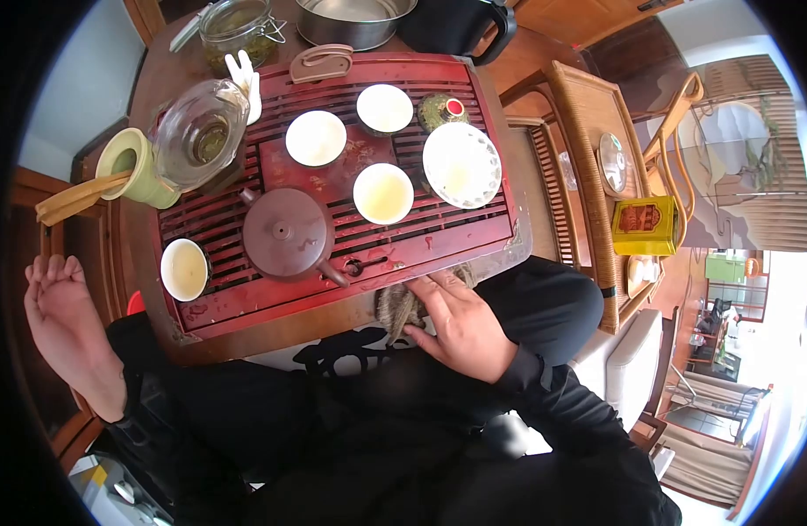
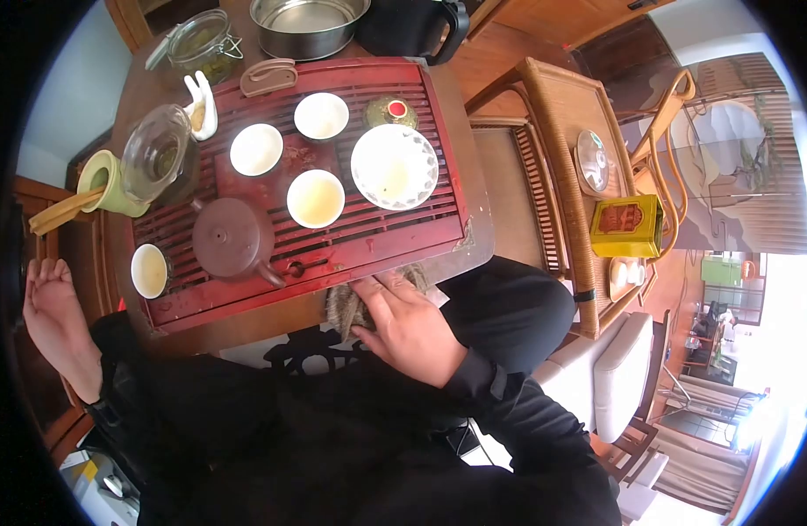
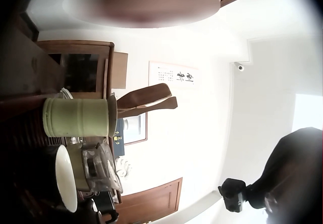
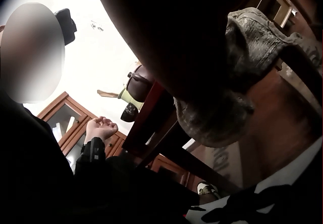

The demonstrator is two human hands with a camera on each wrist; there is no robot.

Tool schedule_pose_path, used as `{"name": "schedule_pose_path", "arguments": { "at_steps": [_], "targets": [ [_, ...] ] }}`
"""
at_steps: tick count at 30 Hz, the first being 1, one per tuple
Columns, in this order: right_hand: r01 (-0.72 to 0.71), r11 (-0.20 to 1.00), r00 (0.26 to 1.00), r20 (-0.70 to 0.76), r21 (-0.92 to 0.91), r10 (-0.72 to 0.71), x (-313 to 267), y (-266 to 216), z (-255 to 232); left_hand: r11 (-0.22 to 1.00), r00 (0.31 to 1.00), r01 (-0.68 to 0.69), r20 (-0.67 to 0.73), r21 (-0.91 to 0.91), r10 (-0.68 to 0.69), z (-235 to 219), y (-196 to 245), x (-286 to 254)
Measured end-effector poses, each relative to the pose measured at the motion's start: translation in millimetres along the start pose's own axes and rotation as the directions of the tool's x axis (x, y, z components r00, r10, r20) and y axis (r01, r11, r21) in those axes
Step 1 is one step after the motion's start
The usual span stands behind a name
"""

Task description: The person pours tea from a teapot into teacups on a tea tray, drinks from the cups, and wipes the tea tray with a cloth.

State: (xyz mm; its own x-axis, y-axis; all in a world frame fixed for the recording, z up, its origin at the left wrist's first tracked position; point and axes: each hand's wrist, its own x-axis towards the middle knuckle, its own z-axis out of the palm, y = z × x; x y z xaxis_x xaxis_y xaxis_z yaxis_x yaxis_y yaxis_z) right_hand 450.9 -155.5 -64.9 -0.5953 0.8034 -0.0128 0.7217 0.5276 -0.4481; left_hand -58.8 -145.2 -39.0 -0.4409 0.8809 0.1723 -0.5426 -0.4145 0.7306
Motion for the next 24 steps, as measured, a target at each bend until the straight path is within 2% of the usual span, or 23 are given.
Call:
{"name": "schedule_pose_path", "arguments": {
  "at_steps": [5,8,15,17,20,24],
  "targets": [
    [0.041,0.999,0.996,0.079,0.030,-0.043,9,-10,3,1.000,1.000,-0.012,-0.012,0.015,0.012,2,0,-1],
    [0.120,0.992,0.987,0.107,0.023,-0.122,12,-15,9,0.999,0.999,-0.029,-0.029,0.020,0.029,4,-2,-2],
    [0.193,0.981,0.973,0.124,0.030,-0.195,25,-27,23,0.999,0.998,-0.039,-0.042,0.027,0.040,7,-1,-4],
    [0.250,0.968,0.966,0.076,-0.015,-0.248,28,-32,36,0.997,0.993,-0.032,-0.115,0.065,0.040,11,-2,-4],
    [0.283,0.958,0.956,0.069,0.044,-0.285,37,-38,45,1.000,0.999,-0.013,-0.033,0.014,0.013,1,-2,-1],
    [0.300,0.947,0.946,0.089,0.118,-0.311,43,-42,46,0.999,0.999,-0.031,-0.027,0.017,0.032,6,-4,-2]
  ]
}}
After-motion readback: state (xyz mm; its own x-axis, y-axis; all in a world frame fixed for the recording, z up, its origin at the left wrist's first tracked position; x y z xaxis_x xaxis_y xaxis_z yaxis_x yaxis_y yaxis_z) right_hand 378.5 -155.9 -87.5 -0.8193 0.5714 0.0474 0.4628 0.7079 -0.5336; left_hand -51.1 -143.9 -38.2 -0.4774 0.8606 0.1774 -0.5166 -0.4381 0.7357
